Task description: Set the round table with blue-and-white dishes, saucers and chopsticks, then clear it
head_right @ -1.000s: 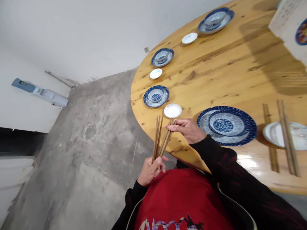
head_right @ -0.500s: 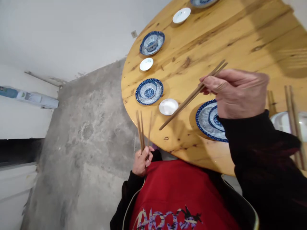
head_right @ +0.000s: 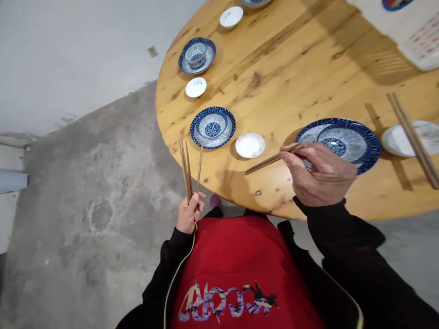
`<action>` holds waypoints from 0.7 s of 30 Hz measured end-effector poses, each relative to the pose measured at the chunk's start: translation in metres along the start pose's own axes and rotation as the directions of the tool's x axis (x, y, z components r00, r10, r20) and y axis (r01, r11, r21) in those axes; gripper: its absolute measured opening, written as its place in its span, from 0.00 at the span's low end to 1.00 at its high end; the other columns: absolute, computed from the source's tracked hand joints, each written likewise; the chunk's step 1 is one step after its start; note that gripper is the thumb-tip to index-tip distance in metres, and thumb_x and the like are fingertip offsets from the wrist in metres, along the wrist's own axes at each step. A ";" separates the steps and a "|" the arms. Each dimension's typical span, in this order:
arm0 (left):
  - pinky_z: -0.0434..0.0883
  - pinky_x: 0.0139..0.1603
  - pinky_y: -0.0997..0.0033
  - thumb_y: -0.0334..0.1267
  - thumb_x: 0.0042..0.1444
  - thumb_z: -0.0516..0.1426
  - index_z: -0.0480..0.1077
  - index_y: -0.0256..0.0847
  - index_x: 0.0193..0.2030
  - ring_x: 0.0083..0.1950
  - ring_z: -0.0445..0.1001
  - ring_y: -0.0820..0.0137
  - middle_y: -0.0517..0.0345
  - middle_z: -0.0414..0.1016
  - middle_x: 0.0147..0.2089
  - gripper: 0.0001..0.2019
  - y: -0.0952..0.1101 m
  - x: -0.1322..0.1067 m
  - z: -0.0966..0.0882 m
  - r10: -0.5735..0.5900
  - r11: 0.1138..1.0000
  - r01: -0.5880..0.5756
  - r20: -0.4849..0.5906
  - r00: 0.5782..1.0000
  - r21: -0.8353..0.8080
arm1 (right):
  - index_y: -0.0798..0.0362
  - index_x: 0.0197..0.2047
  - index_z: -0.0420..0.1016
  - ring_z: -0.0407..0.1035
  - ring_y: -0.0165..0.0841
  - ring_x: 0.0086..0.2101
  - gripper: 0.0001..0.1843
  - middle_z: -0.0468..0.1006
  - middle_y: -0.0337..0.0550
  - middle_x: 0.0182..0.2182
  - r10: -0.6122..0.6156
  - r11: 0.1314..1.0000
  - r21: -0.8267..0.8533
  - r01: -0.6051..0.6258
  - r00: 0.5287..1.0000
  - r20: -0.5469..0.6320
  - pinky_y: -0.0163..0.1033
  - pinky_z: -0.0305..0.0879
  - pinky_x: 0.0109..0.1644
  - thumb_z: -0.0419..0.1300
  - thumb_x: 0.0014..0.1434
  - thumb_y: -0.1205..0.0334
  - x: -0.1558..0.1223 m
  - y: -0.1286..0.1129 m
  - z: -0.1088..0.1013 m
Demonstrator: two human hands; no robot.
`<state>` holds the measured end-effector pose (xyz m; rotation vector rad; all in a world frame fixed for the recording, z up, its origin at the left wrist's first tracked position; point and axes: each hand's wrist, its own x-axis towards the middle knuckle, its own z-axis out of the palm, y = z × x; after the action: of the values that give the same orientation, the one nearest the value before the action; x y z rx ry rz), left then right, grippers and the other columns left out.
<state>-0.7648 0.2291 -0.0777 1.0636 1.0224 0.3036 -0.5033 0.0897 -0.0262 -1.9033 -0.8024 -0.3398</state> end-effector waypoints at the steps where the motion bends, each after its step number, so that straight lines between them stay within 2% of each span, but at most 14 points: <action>1: 0.44 0.18 0.77 0.64 0.56 0.60 0.73 0.35 0.39 0.16 0.49 0.83 0.67 0.64 0.20 0.28 0.003 0.005 -0.006 -0.001 1.000 0.000 0.033 0.999 0.021 | 0.48 0.26 0.77 0.78 0.39 0.31 0.10 0.83 0.42 0.27 -0.043 0.999 -0.032 0.042 0.999 -0.032 0.43 0.71 0.36 0.66 0.58 0.58 -0.004 -0.005 0.001; 5: 0.47 0.20 0.76 0.63 0.58 0.58 0.74 0.35 0.39 0.17 0.52 0.82 0.66 0.65 0.20 0.27 0.010 0.022 -0.016 -0.004 0.992 -0.019 0.184 0.983 0.122 | 0.48 0.28 0.78 0.79 0.38 0.30 0.08 0.84 0.43 0.28 -0.123 0.986 -0.123 0.116 0.991 -0.047 0.41 0.73 0.35 0.65 0.59 0.61 -0.017 -0.025 0.001; 11: 0.49 0.22 0.75 0.61 0.60 0.57 0.74 0.36 0.39 0.18 0.52 0.81 0.66 0.65 0.20 0.25 0.013 0.038 -0.003 -0.036 0.984 -0.030 0.365 0.930 0.173 | 0.49 0.32 0.79 0.80 0.37 0.32 0.06 0.84 0.43 0.29 -0.166 0.967 -0.197 0.161 0.986 -0.011 0.39 0.74 0.37 0.64 0.62 0.65 -0.020 -0.037 0.001; 14: 0.49 0.22 0.75 0.61 0.60 0.56 0.73 0.36 0.38 0.18 0.51 0.81 0.66 0.65 0.20 0.26 0.015 0.045 0.009 -0.043 0.983 -0.034 0.401 0.915 0.182 | 0.49 0.32 0.78 0.80 0.37 0.32 0.07 0.85 0.43 0.30 -0.162 0.970 -0.180 0.161 0.987 0.011 0.40 0.75 0.38 0.63 0.63 0.65 -0.015 -0.038 0.002; 21: 0.47 0.20 0.75 0.62 0.60 0.56 0.73 0.36 0.40 0.17 0.49 0.82 0.67 0.64 0.20 0.26 0.026 0.060 0.030 -0.010 0.985 -0.059 0.388 0.922 0.164 | 0.46 0.34 0.79 0.80 0.38 0.34 0.06 0.84 0.40 0.32 -0.124 0.987 -0.098 0.126 0.992 0.022 0.41 0.76 0.40 0.64 0.62 0.67 -0.010 -0.032 0.001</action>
<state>-0.7021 0.2634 -0.0858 1.2359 0.6854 0.0178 -0.5325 0.0959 -0.0100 -1.9546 -0.9335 -0.4494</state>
